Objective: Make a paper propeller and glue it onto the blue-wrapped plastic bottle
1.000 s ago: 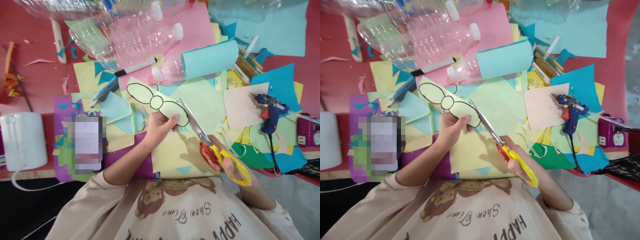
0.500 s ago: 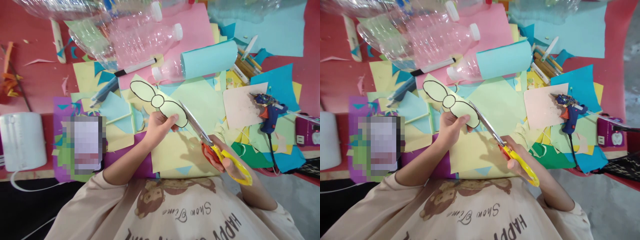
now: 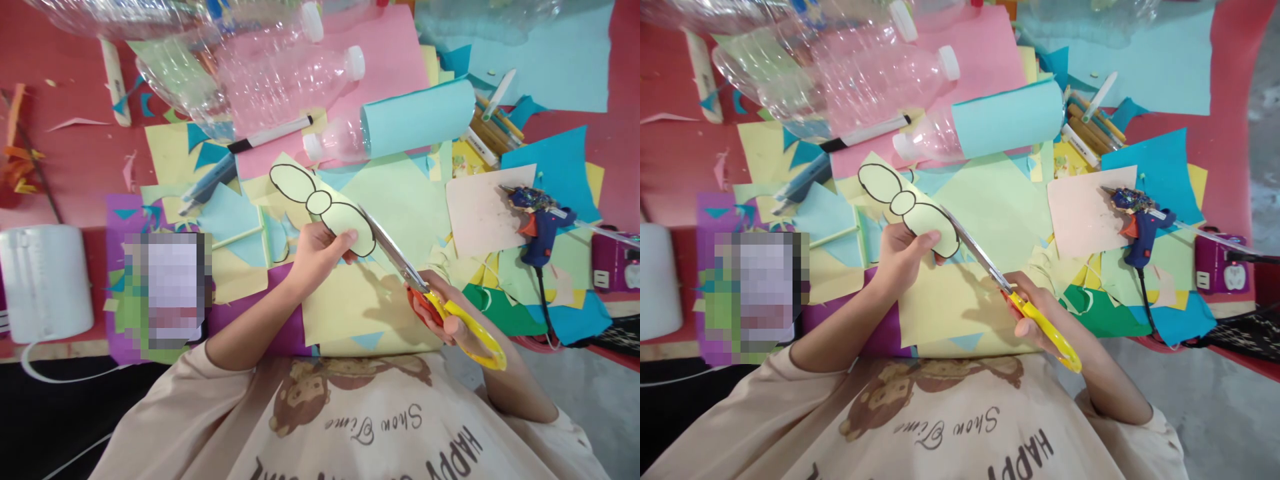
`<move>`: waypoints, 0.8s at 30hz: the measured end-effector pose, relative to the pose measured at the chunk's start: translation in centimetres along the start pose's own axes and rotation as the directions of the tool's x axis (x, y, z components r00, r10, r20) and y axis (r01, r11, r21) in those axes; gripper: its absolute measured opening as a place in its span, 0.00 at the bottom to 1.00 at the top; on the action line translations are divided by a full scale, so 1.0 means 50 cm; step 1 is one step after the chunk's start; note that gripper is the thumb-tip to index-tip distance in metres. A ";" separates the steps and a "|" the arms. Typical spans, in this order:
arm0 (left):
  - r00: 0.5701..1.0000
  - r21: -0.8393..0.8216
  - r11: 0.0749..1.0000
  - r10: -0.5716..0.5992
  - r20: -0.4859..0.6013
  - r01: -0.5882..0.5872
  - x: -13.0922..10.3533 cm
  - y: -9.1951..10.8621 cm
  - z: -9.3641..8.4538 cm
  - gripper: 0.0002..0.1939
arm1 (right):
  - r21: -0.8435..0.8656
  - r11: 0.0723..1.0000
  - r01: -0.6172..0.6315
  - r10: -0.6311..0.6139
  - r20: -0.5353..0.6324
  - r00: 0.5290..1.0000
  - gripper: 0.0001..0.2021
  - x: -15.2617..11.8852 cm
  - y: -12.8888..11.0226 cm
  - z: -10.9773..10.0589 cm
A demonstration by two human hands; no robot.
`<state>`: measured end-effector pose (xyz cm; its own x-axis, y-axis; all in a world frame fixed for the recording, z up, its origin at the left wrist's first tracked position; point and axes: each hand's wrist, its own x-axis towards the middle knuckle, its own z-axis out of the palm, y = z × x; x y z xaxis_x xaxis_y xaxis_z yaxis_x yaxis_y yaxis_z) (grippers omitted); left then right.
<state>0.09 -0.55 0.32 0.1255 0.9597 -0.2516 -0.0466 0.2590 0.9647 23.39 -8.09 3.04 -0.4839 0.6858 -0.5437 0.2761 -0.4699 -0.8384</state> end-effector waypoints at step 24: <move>0.999 -0.200 0.978 -0.048 0.027 0.052 0.011 -0.014 -0.004 0.09 | 0.091 0.994 -0.068 0.068 0.001 0.998 0.32 -0.012 -0.014 -0.016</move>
<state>0.00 -0.17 -0.51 0.1543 0.9429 -0.2950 -0.2370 0.3252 0.9155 24.17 -7.71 3.91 -0.4648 0.6514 -0.5997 0.2322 -0.5640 -0.7925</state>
